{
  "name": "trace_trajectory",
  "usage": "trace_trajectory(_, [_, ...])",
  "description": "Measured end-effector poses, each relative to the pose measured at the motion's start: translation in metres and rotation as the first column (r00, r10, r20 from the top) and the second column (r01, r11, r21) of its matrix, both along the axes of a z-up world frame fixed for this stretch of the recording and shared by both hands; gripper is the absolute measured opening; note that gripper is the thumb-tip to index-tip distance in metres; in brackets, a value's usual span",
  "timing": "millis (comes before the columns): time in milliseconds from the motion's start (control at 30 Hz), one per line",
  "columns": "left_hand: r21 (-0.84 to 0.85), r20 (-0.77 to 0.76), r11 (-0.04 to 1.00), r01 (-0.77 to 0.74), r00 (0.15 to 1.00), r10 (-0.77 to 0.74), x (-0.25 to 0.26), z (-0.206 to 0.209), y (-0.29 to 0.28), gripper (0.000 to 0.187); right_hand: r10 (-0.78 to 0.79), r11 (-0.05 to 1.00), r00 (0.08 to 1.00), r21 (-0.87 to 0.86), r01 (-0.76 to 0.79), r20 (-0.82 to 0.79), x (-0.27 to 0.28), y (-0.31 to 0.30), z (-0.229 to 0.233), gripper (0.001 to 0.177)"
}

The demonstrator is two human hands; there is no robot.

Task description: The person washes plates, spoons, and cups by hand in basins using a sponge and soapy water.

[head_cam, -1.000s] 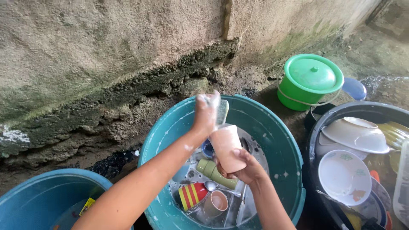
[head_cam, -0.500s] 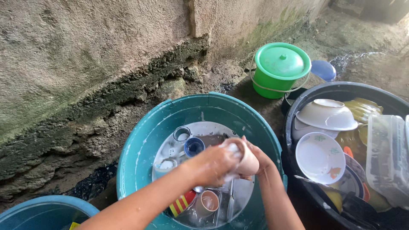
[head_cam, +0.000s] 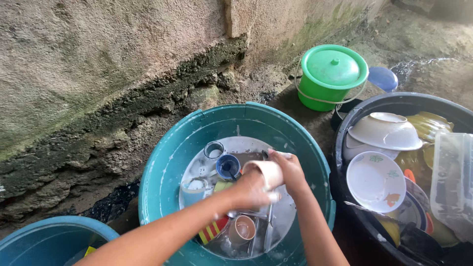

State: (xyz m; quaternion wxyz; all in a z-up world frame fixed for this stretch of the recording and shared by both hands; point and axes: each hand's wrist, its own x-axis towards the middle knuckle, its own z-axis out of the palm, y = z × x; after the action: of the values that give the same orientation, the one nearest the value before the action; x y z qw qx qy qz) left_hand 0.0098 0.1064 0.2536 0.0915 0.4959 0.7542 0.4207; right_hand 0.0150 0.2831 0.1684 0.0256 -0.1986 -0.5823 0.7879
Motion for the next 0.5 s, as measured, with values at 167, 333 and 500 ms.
trace_trajectory(167, [-0.247,0.750,0.968,-0.045,0.624,0.220,-0.040,0.013,-0.014,0.037,-0.106,0.992,0.993,0.059,0.109,-0.053,-0.004,-0.005,-0.003,0.026])
trace_trajectory(333, [-0.078,-0.299,0.966,-0.246,0.930,0.212,-0.023,0.004,-0.015,0.044,-0.095,0.995,0.982,-0.016,0.099,0.164,-0.006,0.017,0.006,0.031])
trace_trajectory(500, [-0.131,0.067,0.989,-0.068,0.995,0.077,-0.015,-0.009,-0.001,0.032,0.039,0.994,0.995,-0.105,-0.029,0.096,-0.002,0.002,-0.006,0.030])
